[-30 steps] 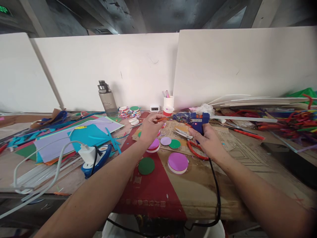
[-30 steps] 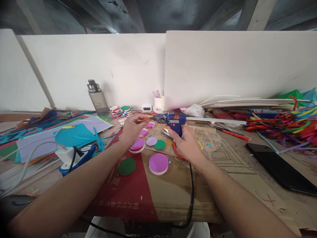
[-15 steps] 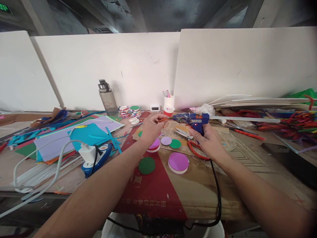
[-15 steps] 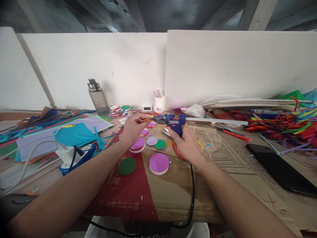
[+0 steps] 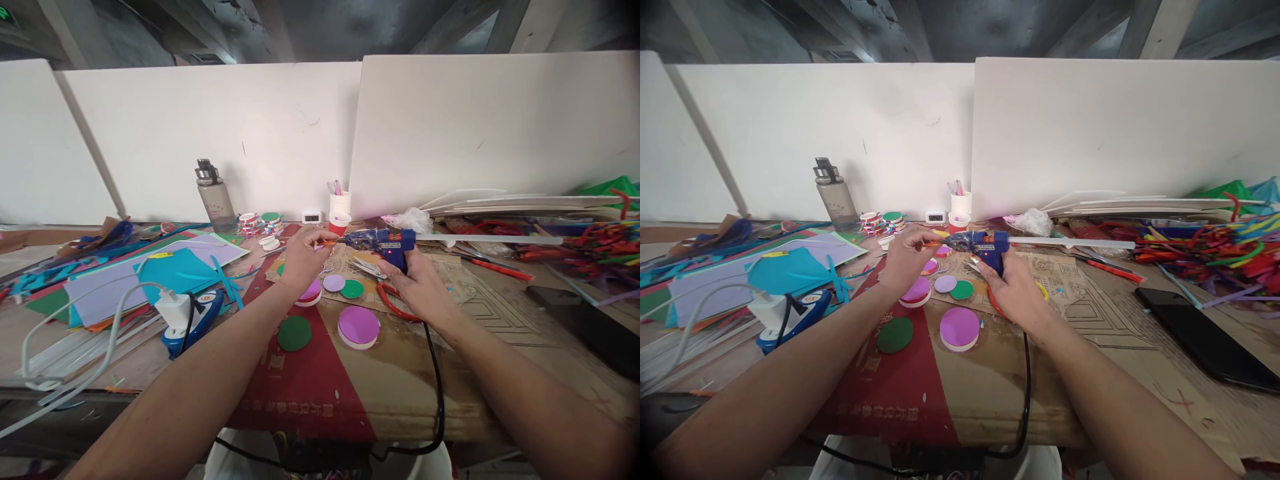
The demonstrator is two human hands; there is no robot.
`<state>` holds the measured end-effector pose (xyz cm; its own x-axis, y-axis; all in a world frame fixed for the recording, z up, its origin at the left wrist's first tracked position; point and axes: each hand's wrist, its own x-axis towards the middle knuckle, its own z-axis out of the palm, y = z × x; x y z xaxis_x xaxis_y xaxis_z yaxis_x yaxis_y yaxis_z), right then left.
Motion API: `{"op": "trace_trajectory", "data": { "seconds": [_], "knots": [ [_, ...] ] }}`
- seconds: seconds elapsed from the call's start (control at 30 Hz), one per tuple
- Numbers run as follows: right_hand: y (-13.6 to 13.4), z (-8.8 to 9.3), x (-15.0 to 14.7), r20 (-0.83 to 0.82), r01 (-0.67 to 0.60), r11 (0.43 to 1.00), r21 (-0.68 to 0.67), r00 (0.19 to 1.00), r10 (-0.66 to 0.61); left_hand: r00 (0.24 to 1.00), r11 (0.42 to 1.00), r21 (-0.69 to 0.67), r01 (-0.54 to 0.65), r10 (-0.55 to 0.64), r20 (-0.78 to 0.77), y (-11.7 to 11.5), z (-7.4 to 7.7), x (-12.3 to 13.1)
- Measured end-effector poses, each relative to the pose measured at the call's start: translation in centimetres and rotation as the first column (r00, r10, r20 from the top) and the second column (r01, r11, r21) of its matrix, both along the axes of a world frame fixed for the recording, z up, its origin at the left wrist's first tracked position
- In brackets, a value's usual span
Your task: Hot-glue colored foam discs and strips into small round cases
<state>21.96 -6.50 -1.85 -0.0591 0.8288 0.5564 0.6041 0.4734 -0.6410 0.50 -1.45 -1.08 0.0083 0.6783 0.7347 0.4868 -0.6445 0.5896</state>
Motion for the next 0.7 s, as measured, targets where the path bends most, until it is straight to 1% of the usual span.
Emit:
{"op": "trace_trajectory", "data": {
  "seconds": [0.07,0.23,0.33,0.47,0.6,0.7],
  "knots": [
    [0.18,-0.09,0.2,-0.011,0.007,1.0,-0.011,1.0,-0.007,1.0,1.0,-0.001,0.001,-0.001,0.002,-0.12,0.07,-0.01],
    [0.39,-0.12,0.55,-0.04,0.009,1.0,-0.012,0.999,-0.01,0.995,0.998,-0.056,-0.002,0.008,0.102,-0.11,0.12,0.07],
    [0.27,-0.1,0.44,-0.033,0.004,1.0,-0.009,0.999,-0.004,0.995,0.997,-0.082,0.0,0.008,0.1,-0.13,0.23,0.17],
    [0.24,-0.31,0.27,-0.041,-0.036,0.999,-0.036,0.999,0.035,0.995,0.993,-0.115,0.021,-0.01,0.102,-0.27,0.36,0.34],
    [0.34,-0.46,0.24,-0.045,-0.061,0.998,-0.02,0.997,0.06,0.995,0.992,-0.126,0.018,-0.006,0.096,-0.31,0.3,0.37],
    [0.24,-0.21,0.34,-0.042,-0.037,0.999,-0.033,0.998,0.036,0.994,0.993,-0.12,-0.002,0.014,0.106,-0.13,0.14,0.18]
  ]
}}
